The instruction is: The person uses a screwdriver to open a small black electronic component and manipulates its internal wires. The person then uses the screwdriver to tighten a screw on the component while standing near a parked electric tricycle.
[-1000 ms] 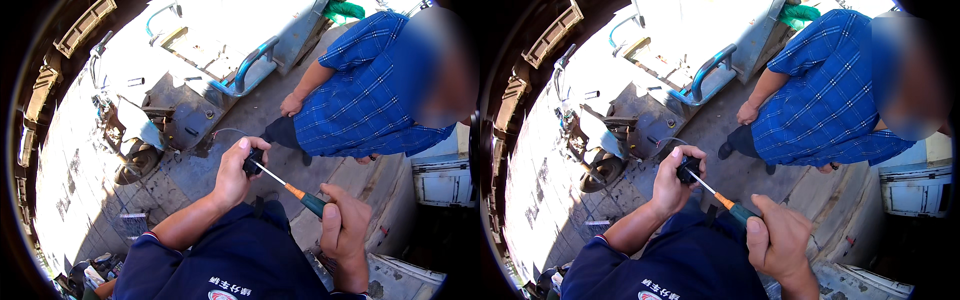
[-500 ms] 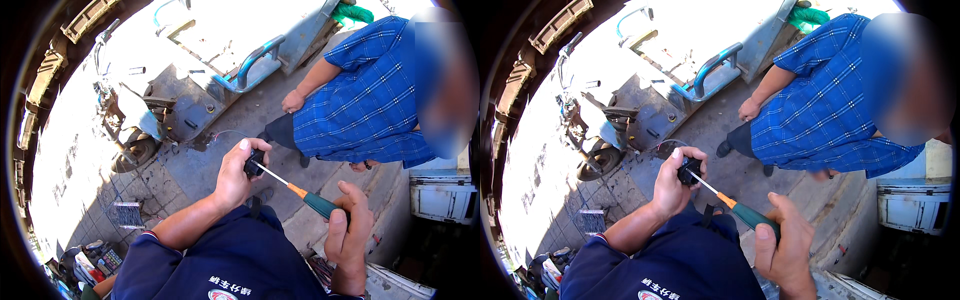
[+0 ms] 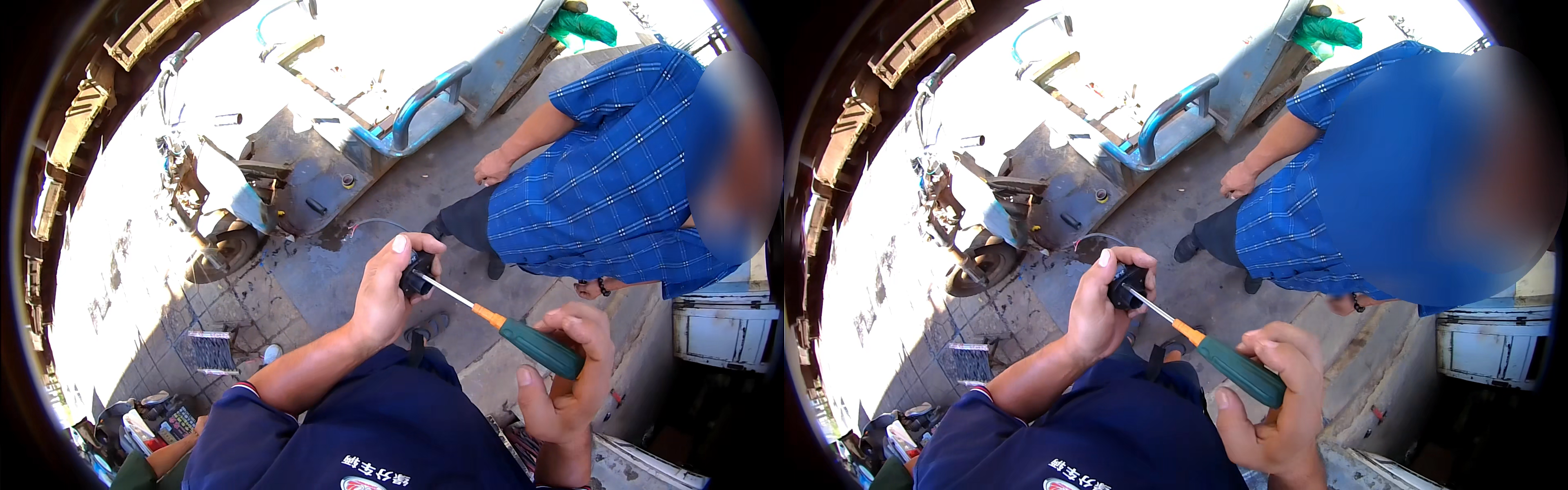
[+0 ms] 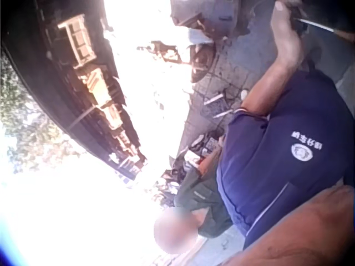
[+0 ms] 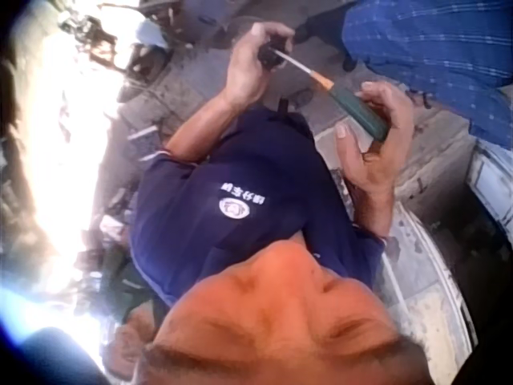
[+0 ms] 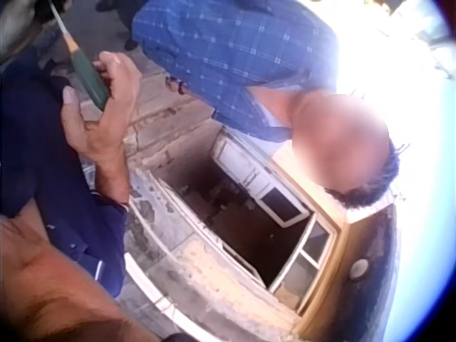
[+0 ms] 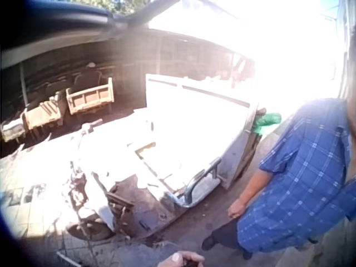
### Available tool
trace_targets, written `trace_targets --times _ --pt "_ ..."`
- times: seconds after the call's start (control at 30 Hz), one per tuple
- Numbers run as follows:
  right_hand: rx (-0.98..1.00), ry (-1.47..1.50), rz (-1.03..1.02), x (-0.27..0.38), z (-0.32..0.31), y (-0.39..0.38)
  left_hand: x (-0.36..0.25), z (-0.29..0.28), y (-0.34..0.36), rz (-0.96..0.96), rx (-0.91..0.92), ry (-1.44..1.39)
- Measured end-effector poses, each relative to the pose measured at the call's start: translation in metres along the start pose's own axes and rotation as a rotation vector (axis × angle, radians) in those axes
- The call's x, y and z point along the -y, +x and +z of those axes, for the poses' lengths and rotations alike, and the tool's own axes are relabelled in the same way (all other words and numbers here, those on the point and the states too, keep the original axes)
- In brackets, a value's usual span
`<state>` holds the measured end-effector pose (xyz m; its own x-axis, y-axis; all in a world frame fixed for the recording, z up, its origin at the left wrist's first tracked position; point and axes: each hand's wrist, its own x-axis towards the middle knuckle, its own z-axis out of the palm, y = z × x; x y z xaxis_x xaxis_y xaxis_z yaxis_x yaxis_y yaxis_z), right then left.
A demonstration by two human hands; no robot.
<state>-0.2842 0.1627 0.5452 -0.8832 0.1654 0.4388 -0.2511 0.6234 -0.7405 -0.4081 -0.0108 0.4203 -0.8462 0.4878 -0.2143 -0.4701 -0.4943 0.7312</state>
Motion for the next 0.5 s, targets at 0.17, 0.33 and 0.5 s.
trace_targets --times 0.17,0.33,0.5 --pt "0.089 -0.15 0.104 -0.001 -0.004 -0.003 0.0 -0.007 0.002 -0.011 0.04 -0.107" --pt "-0.039 -0.172 0.176 0.005 -0.008 -0.008 -0.009 -0.004 0.005 -0.058 0.123 -0.358" --pt "-0.041 -0.165 0.189 0.007 -0.01 -0.01 -0.01 -0.001 0.006 -0.034 0.165 -0.366"
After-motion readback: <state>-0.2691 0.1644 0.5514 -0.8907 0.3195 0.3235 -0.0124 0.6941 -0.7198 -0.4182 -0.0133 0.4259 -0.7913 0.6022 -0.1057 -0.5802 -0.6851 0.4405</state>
